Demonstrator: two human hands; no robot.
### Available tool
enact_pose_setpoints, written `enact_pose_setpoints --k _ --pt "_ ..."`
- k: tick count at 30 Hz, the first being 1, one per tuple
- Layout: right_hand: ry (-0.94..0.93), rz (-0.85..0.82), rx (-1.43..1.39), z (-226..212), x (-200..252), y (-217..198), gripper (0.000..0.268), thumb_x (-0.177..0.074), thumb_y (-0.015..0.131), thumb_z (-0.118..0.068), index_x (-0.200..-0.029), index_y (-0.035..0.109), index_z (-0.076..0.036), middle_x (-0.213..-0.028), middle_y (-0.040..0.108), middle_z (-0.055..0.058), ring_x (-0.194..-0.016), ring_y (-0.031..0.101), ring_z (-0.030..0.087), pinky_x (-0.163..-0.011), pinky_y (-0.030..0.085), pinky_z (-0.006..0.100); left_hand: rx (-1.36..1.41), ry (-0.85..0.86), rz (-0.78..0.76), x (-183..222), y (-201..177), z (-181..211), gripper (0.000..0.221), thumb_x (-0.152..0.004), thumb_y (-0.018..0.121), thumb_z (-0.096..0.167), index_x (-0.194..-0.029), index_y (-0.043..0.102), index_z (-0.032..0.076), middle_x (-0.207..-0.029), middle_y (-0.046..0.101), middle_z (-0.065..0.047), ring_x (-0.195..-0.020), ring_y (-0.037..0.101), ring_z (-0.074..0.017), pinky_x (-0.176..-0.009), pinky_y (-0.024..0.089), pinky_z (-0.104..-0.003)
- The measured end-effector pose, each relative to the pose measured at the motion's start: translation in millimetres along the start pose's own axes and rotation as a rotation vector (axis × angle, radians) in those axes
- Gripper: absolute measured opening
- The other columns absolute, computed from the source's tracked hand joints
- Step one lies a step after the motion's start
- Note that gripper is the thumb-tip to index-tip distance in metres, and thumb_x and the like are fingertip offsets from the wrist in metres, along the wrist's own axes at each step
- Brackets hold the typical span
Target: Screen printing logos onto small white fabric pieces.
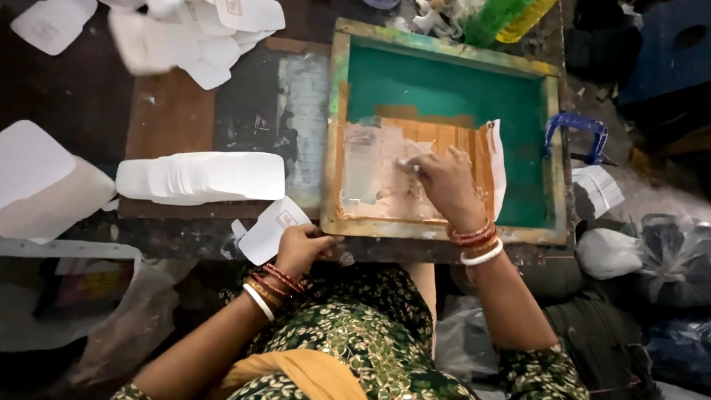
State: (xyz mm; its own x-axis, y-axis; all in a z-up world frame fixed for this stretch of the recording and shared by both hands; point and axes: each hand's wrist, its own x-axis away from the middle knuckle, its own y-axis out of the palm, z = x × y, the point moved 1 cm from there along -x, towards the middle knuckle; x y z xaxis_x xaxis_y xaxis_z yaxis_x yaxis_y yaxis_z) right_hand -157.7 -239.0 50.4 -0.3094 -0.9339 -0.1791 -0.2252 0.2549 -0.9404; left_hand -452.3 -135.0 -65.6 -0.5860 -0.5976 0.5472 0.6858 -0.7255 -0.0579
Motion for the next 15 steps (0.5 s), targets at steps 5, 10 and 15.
enact_pose_setpoints --k 5,10,15 --pt "-0.261 -0.176 -0.061 -16.2 13.9 -18.8 0.016 -0.087 0.071 -0.011 -0.102 0.075 -0.015 -0.101 0.073 0.003 -0.105 0.066 0.025 -0.107 0.039 0.050 0.095 0.001 0.019 0.5 2.1 -7.2 0.025 -0.076 0.088 0.019 -0.078 0.075 -0.003 -0.064 0.072 -0.005 -0.054 0.065 -0.0094 -0.050 0.052 -0.024" --pt "-0.399 -0.331 -0.190 53.3 36.1 -19.4 0.020 -0.078 0.073 -0.007 -0.094 0.080 -0.018 -0.105 0.075 -0.002 -0.106 0.067 0.021 -0.109 0.032 0.052 0.079 -0.001 0.027 0.8 2.1 -5.1 0.026 -0.075 0.089 0.019 -0.077 0.075 -0.003 -0.064 0.071 -0.005 -0.054 0.064 -0.0094 -0.050 0.051 -0.024" --pt "-0.280 -0.491 -0.119 88.0 31.4 -37.5 0.032 -0.074 0.069 0.002 -0.091 0.082 -0.021 -0.104 0.076 -0.005 -0.109 0.067 0.019 -0.111 0.044 0.043 0.105 0.002 0.018 3.4 1.7 0.4 0.026 -0.076 0.088 0.020 -0.076 0.074 -0.003 -0.064 0.072 -0.004 -0.054 0.065 -0.0094 -0.051 0.052 -0.023"
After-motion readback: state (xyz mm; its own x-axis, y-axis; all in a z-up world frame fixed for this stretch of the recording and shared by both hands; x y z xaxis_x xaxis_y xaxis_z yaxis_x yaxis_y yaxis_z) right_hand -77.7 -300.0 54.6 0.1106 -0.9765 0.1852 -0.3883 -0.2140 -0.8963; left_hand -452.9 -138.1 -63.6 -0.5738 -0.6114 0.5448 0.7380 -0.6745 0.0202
